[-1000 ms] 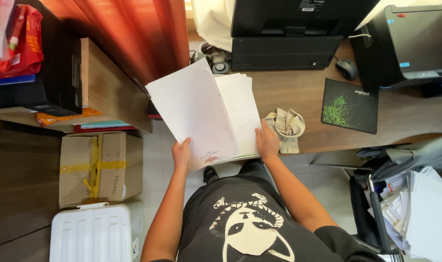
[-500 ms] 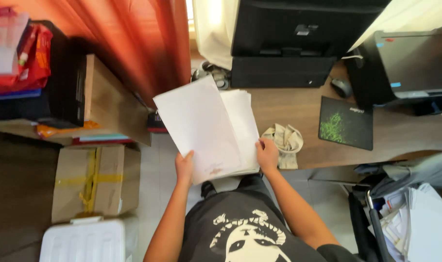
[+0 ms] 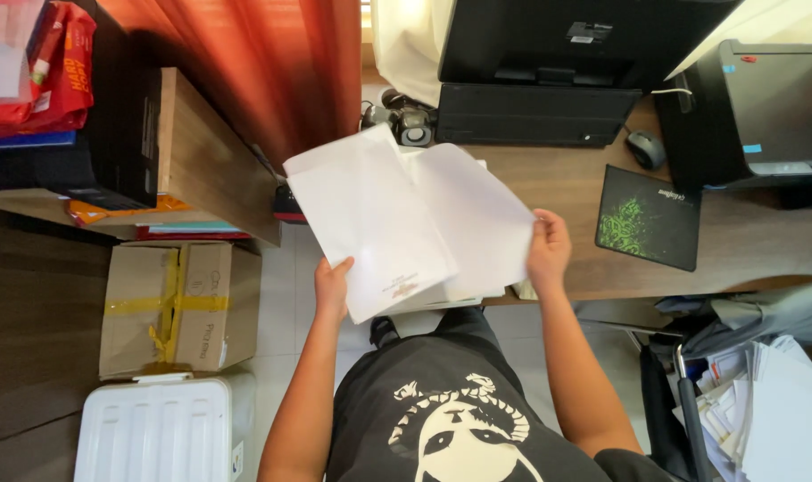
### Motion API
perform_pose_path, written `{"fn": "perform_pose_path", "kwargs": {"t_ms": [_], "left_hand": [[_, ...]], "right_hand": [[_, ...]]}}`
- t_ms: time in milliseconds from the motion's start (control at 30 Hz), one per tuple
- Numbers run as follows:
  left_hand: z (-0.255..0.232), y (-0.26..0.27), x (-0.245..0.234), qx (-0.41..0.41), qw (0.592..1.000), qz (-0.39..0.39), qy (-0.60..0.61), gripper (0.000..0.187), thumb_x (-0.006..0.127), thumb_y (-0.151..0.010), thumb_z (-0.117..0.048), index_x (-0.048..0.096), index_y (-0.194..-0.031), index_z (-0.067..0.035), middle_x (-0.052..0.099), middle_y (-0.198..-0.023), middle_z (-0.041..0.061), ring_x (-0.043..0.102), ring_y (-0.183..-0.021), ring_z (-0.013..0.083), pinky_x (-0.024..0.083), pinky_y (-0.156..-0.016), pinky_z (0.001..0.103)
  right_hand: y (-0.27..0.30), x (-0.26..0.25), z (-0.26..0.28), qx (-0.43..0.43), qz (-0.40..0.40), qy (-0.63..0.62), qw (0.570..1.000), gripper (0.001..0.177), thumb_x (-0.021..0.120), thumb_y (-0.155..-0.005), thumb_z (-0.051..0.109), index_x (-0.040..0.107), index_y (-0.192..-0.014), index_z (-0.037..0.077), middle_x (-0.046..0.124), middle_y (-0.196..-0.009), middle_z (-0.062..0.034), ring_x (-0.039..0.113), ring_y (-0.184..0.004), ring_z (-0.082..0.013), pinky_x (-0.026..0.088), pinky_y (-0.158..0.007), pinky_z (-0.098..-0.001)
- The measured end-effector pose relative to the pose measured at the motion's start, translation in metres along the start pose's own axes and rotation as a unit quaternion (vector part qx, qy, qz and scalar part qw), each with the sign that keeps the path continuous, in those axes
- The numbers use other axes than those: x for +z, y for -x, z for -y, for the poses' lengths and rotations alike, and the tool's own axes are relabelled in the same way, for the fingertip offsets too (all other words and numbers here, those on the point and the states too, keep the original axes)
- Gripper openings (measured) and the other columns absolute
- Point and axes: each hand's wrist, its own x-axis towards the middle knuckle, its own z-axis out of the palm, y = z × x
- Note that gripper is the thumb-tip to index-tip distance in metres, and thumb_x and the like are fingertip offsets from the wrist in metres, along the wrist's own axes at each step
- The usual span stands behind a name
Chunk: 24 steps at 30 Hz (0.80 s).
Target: The person sorts a stack of white papers on a desk, separating them into smaller piles. They then carry a portion of the papers to a white cooler on the floor and place them inside. The person repeats this process, moving between the desk and the cooler to organize the documents.
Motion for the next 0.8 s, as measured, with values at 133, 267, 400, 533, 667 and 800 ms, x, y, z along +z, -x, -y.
{"fn": "perform_pose_path", "kwargs": {"t_ms": [133, 267, 400, 533, 667, 800], "left_hand": [[-0.001, -0.004, -0.004, -0.035, 0.998, 0.001, -0.049, 0.025, 0.064, -0.091, -0.004, 0.063, -0.115, 0.003, 0.073, -0.11, 0.013, 0.07, -0.096, 0.0219, 0.056, -0.086, 0.035], [-0.004, -0.008, -0.006, -0.007, 0.989, 0.012, -0.147, 0.025, 0.065, -0.091, -0.004, 0.064, -0.115, 0.004, 0.075, -0.109, 0.014, 0.07, -0.095, 0.0229, 0.056, -0.085, 0.036], [-0.026, -0.012, -0.005, 0.067, 0.963, -0.001, -0.262, 0.032, 0.067, -0.089, -0.002, 0.064, -0.121, 0.0, 0.075, -0.107, 0.013, 0.07, -0.096, 0.0221, 0.054, -0.085, 0.036], [-0.07, -0.02, -0.011, 0.096, 0.943, -0.008, -0.318, 0.031, 0.068, -0.089, -0.001, 0.066, -0.119, -0.001, 0.076, -0.109, 0.013, 0.072, -0.098, 0.0224, 0.055, -0.087, 0.035], [-0.094, -0.028, 0.0, 0.108, 0.915, 0.064, -0.384, 0.042, 0.065, -0.088, 0.0, 0.063, -0.13, -0.003, 0.074, -0.114, 0.015, 0.071, -0.102, 0.0228, 0.054, -0.089, 0.035], [-0.061, -0.049, 0.019, 0.067, 0.906, 0.149, -0.392, 0.048, 0.066, -0.086, 0.0, 0.062, -0.134, -0.005, 0.074, -0.117, 0.014, 0.07, -0.103, 0.0235, 0.053, -0.091, 0.035]], "right_hand": [[-0.018, -0.026, 0.008, 0.076, -0.06, -0.014, 0.995, 0.017, 0.054, -0.108, 0.004, 0.065, -0.122, 0.002, 0.066, -0.105, -0.0027, 0.06, -0.091, -0.0073, 0.051, -0.079, -0.0216], [-0.026, -0.042, -0.003, 0.165, -0.084, -0.167, 0.968, 0.02, 0.053, -0.108, 0.005, 0.064, -0.123, 0.001, 0.069, -0.109, -0.0065, 0.065, -0.094, -0.0115, 0.055, -0.083, -0.0254], [-0.025, -0.047, -0.009, 0.224, -0.064, -0.217, 0.948, 0.022, 0.052, -0.106, 0.006, 0.065, -0.123, 0.001, 0.07, -0.113, -0.0067, 0.067, -0.098, -0.0133, 0.057, -0.087, -0.0279], [-0.023, -0.054, -0.022, 0.253, -0.063, -0.239, 0.935, 0.022, 0.052, -0.106, 0.007, 0.063, -0.124, 0.001, 0.07, -0.114, -0.0082, 0.068, -0.101, -0.0152, 0.058, -0.088, -0.0298], [-0.02, -0.057, -0.035, 0.284, -0.042, -0.264, 0.921, 0.024, 0.053, -0.107, 0.008, 0.063, -0.127, 0.0, 0.071, -0.116, -0.0102, 0.069, -0.101, -0.0165, 0.059, -0.088, -0.0309], [-0.014, -0.039, -0.03, 0.328, -0.027, -0.262, 0.907, 0.026, 0.054, -0.105, 0.01, 0.065, -0.127, 0.001, 0.073, -0.112, -0.0092, 0.07, -0.096, -0.0172, 0.058, -0.085, -0.0326]]}}
